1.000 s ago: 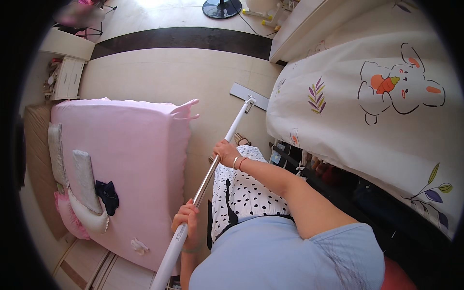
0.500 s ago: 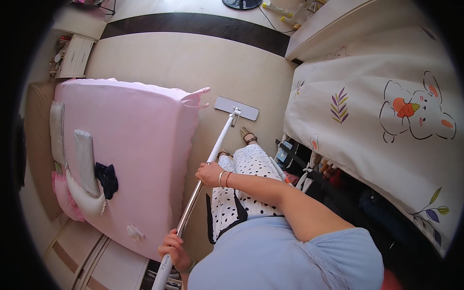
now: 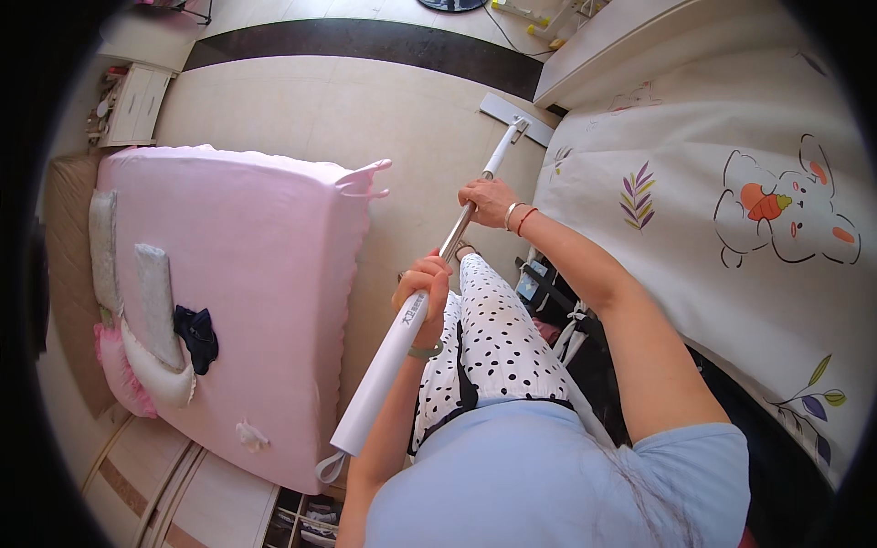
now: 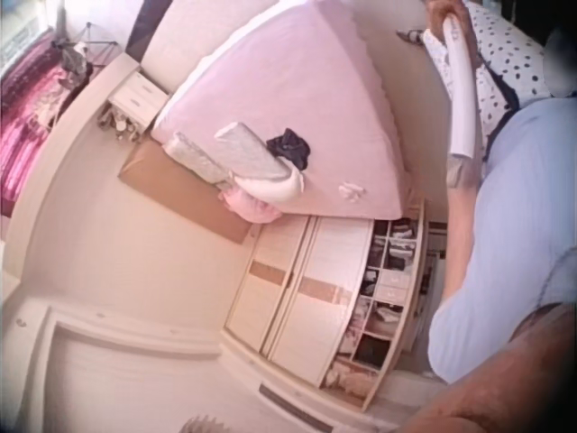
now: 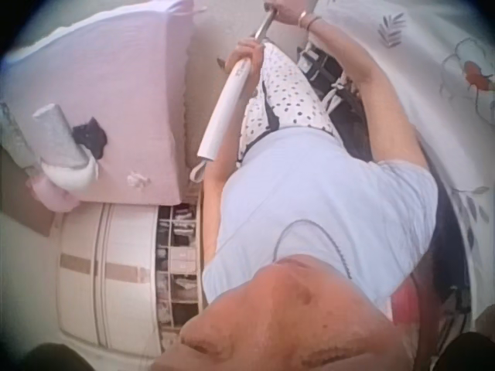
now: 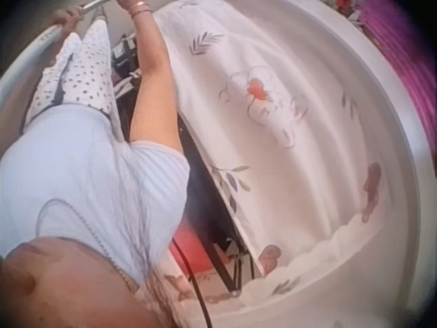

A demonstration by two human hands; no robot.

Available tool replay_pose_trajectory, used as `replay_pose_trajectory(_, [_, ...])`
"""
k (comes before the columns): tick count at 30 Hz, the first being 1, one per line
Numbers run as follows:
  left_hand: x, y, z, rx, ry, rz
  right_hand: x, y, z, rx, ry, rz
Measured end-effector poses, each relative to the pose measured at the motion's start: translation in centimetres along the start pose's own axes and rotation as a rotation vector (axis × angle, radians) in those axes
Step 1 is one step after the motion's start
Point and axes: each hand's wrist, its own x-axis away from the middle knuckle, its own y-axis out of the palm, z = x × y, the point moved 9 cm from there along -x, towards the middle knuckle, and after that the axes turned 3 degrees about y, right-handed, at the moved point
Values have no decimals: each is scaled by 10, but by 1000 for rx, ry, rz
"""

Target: The person mops the tiled floor of a bedroom using a flat mop. They systematically clean the area near a large window, around a bed with pink bedding, and past a standing fan and clothes rack. The person moves the mop back and forth to cover the floor surface.

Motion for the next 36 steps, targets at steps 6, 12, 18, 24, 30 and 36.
replay_pose_trajectory(6, [32,-32,11,-69,-90,-1,-1,50,-13,8,19,-31])
replay_pose_trajectory(12, [99,-126,89,-153,-199,61,35,104,-158,-115,-80,-47])
replay_pose_trajectory(18, [137,-193,201,-360,-290,191,70,139,-308,-405,-161,-34])
replay_pose_trajectory(24, [181,-230,205,-235,-152,340,80,162,-356,-356,-289,-290])
replay_pose_trajectory(30, [175,-195,133,-101,-171,330,66,159,-260,-184,-190,-201])
replay_pose_trajectory(36, [89,-79,35,0,-95,64,30,90,-76,78,62,-68])
